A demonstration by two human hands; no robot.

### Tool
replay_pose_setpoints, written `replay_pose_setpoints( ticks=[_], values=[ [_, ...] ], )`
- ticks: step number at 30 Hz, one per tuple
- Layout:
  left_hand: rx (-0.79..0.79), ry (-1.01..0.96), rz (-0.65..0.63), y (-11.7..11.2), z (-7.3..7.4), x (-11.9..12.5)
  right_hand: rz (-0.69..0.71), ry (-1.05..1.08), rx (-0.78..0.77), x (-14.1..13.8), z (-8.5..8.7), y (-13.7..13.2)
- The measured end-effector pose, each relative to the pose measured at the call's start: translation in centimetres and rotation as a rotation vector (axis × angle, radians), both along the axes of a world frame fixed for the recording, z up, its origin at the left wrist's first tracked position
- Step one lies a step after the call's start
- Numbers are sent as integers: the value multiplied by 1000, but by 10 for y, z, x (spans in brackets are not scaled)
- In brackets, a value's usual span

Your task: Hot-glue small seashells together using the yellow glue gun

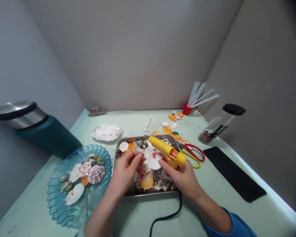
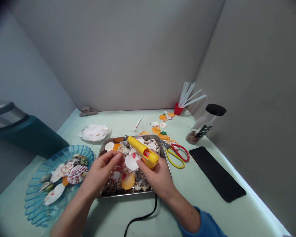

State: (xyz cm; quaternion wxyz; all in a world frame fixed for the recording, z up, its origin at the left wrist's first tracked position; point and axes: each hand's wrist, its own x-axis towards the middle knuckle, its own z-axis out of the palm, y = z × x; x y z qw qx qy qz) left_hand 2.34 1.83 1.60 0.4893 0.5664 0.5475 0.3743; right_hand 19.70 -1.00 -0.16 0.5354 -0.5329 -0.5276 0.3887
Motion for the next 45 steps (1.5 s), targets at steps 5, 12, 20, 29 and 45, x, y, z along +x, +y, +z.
replay_pose_setpoints(
  ticks=[5,12,20,29,45],
  values=[
    [388,874,-54,6,-1,-18,-92,-2,-43,0,5,2],
    [374,1170,-271,4,-13,-8,-98,0,-57,0,2,3],
    [372,1138,-192,3,-10,-13,-99,-11,-25,0,2,3],
    [202,84,-18,-12,0,-12,-52,-48,14,1,-8,2],
    [445,341,45,-22,13,0,40,-40,63,-2,-14,-1]
  ],
)
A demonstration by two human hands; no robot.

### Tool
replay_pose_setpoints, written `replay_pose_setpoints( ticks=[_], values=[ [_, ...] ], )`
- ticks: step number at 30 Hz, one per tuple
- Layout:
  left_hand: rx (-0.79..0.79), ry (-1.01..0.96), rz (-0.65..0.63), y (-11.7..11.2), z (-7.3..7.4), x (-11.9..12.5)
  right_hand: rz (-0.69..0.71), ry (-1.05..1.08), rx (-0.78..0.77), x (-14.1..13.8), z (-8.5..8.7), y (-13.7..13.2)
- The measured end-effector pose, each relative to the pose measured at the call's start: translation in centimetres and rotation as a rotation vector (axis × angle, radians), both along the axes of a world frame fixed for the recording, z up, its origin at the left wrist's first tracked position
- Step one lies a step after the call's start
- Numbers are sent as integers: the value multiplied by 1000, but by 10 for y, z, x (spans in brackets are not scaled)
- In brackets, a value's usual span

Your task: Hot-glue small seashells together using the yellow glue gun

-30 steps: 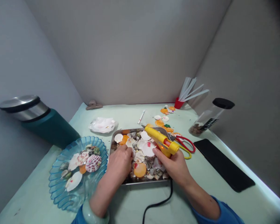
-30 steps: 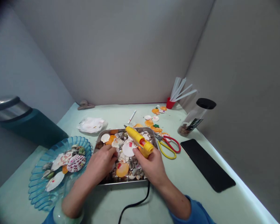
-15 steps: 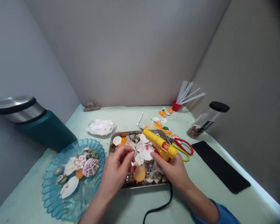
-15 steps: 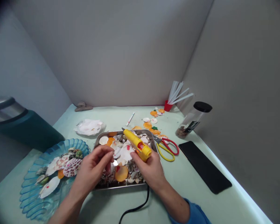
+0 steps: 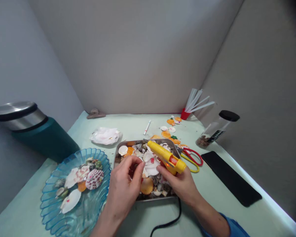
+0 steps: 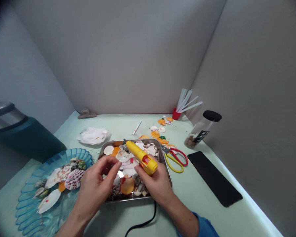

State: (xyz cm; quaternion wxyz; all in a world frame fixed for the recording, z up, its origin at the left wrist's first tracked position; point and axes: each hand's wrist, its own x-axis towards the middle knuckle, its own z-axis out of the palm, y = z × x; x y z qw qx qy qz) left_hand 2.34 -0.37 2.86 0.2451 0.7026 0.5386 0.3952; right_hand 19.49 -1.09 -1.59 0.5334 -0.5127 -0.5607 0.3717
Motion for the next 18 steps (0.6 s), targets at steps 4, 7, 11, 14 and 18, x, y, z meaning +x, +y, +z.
replay_pose_setpoints(
  ticks=[4,7,11,14,18],
  values=[
    [15,-40,-78,1,2,3,22,9,6,-2,1,-1],
    [16,-60,-58,2,-1,4,46,39,-13,-4,3,-2],
    [-37,-124,-71,4,-7,5,17,84,-40,-6,4,-3],
    [-191,-266,-18,5,-13,7,10,102,-36,-6,5,-4],
    [-465,-529,-32,7,-20,10,-1,94,-24,-7,7,-4]
  ],
)
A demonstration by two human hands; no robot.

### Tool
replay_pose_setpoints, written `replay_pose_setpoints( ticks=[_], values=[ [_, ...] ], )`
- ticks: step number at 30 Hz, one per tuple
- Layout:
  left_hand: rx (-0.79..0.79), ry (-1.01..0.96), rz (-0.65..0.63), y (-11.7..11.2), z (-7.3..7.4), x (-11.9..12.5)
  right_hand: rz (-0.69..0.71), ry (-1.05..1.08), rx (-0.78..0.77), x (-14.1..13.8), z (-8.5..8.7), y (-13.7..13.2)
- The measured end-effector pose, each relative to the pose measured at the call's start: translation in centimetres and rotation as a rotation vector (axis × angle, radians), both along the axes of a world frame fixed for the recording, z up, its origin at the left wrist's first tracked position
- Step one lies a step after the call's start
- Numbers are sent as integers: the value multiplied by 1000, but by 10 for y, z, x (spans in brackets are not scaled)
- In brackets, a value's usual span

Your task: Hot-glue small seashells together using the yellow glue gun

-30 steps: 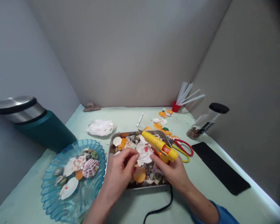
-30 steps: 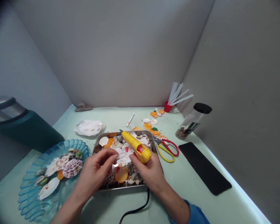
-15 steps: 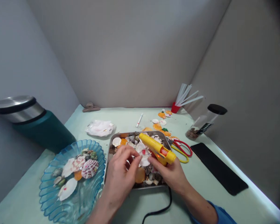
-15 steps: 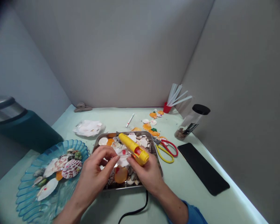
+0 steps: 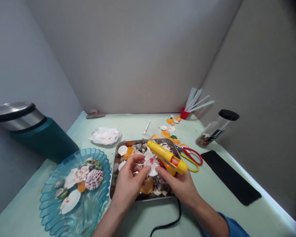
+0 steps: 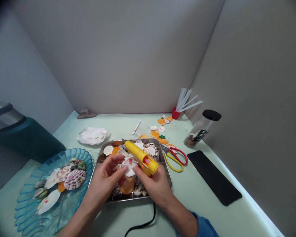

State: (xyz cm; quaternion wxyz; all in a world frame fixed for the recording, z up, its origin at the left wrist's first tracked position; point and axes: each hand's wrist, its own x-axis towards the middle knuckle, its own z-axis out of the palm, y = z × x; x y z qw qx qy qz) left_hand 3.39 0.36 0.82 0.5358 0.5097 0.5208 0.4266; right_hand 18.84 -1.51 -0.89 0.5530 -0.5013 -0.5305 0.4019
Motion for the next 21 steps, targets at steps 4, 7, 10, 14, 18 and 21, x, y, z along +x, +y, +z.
replay_pose_setpoints(
  ticks=[4,7,10,14,18,21],
  values=[
    [-157,-167,-66,0,-2,2,18,0,33,0,0,2],
    [-230,-235,-90,-1,-2,2,26,-1,-1,0,0,3],
    [-259,-271,-83,-2,0,1,39,2,-29,1,-1,3],
    [-240,-242,-20,-2,1,1,2,-1,-33,2,-3,2],
    [-223,-219,-33,-3,2,2,-31,2,-42,3,-3,3],
    [-247,-234,-22,-4,1,4,-34,10,-28,2,-1,4]
  ],
)
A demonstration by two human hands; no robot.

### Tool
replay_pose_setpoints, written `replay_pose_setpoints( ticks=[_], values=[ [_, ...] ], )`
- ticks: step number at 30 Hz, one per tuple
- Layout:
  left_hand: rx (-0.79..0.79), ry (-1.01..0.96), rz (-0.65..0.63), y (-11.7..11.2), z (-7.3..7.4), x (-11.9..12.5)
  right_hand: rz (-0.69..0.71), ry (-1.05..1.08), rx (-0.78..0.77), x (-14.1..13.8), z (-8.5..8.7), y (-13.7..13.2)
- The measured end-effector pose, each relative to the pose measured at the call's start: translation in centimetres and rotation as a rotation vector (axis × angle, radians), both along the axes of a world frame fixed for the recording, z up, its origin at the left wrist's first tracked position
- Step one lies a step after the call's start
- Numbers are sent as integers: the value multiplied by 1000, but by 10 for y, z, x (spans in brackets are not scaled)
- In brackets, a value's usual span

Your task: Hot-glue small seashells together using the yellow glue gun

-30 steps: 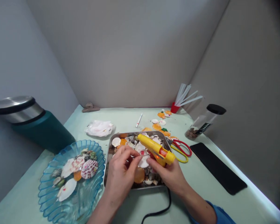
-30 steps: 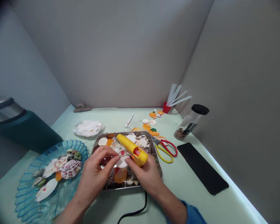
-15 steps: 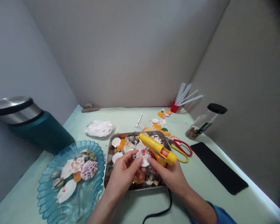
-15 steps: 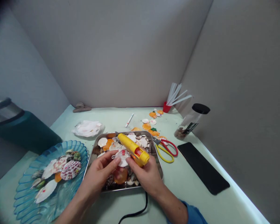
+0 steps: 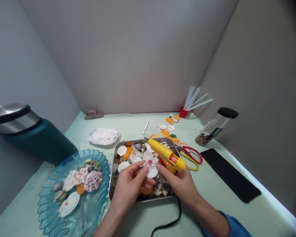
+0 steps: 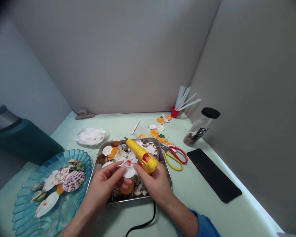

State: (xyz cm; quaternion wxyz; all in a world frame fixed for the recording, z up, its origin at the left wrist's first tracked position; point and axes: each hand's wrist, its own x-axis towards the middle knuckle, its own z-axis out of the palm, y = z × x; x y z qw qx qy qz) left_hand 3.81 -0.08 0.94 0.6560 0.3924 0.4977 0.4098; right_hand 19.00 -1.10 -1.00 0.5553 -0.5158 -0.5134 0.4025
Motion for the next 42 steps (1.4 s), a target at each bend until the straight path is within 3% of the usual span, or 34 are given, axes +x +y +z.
replay_pose_setpoints(
  ticks=[10,22,30,42],
  values=[
    [-10,1,39,-1,-6,5,-65,11,-24,-1,-2,1],
    [-7,-74,1,-3,-5,-1,-6,47,-159,2,9,2],
    [19,-63,-8,-2,-8,-2,25,44,-144,1,10,2],
    [97,-40,187,4,-3,-14,204,-68,-68,17,13,6]
  ],
)
